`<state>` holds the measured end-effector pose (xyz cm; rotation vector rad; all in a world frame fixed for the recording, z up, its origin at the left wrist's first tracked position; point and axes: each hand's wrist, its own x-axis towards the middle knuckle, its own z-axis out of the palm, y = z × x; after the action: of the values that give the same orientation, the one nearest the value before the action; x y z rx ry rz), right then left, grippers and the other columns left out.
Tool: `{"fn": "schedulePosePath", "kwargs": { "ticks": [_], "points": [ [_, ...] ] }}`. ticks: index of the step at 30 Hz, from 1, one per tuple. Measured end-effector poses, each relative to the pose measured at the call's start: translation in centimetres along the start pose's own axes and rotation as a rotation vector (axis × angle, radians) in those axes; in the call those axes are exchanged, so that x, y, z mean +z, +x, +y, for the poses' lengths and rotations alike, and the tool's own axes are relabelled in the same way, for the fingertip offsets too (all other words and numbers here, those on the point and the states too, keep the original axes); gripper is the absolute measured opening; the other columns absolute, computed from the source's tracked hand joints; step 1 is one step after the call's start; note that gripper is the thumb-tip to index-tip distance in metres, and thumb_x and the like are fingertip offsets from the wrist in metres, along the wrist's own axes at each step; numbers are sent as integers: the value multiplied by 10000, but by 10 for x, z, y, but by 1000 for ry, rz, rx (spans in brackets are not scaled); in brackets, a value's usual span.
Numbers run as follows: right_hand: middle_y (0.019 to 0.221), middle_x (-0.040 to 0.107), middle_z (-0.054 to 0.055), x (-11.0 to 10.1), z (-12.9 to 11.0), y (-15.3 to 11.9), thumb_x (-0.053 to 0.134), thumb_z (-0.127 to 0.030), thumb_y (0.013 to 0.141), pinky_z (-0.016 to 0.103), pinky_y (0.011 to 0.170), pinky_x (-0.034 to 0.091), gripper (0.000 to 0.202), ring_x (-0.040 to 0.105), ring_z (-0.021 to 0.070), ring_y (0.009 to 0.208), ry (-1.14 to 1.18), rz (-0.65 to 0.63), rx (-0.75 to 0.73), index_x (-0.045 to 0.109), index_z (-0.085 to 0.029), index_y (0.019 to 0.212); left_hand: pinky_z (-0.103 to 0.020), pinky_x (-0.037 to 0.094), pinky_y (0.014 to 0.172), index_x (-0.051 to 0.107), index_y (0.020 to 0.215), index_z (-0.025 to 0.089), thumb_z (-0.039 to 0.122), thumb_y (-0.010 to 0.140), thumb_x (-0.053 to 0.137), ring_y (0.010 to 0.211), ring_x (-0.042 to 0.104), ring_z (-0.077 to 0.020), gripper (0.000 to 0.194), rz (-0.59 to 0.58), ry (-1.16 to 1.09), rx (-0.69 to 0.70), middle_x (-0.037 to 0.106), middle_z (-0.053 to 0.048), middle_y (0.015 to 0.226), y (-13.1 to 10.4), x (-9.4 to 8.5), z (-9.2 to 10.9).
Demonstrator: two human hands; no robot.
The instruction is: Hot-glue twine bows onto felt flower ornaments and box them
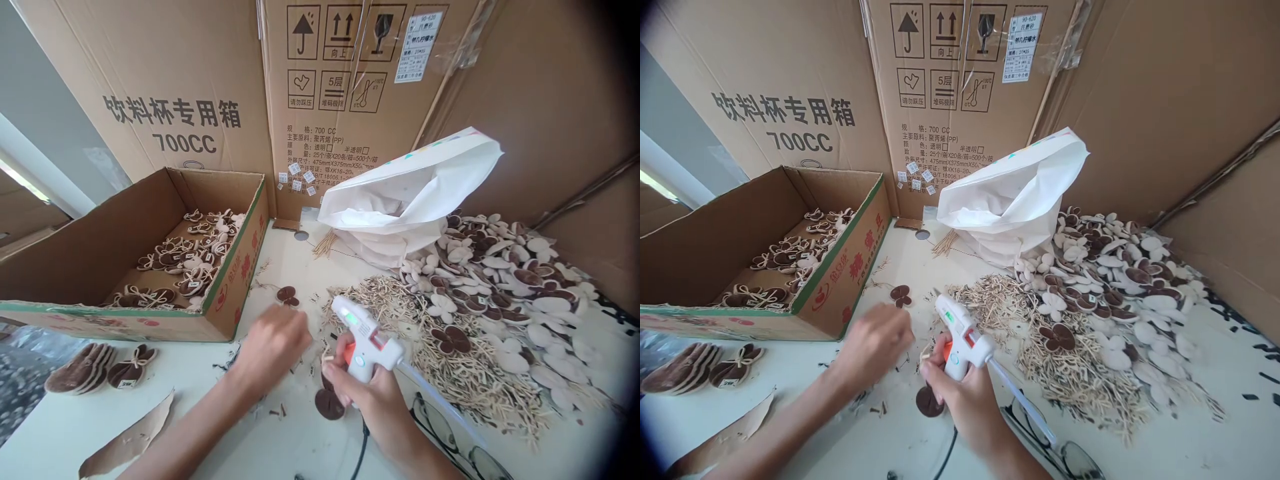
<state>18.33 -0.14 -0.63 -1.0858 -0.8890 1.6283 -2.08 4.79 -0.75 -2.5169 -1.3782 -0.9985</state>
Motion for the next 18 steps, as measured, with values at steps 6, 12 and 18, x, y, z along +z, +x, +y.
{"fn": "schedulePosePath", "kwargs": {
  "ticks": [6, 12, 18],
  "points": [
    [686, 614, -75, -10, 8, 3, 963, -444, 853, 279, 569, 418, 378, 509, 122, 567, -23, 49, -59, 656, -256, 966, -311, 313, 622, 459, 759, 223, 76, 1043, 479, 609, 445, -163, 321, -19, -12, -15, 519, 22, 667, 1, -4, -2],
    [770, 738, -42, -15, 3, 12, 980, -422, 823, 294, 593, 500, 395, 568, 118, 545, -27, 170, -110, 676, -250, 1006, -305, 291, 568, 502, 807, 227, 226, 1118, 465, 568, 489, -160, 313, -233, -14, -205, 571, 23, 692, -11, -27, 4],
    [767, 766, -41, -13, -1, 6, 969, -421, 835, 304, 639, 543, 381, 611, 128, 562, -45, 178, -110, 680, -254, 1018, -299, 394, 562, 697, 942, 247, 260, 1129, 424, 697, 673, -210, 330, -402, 117, -377, 739, -40, 882, -65, -59, 1]
  ]
}}
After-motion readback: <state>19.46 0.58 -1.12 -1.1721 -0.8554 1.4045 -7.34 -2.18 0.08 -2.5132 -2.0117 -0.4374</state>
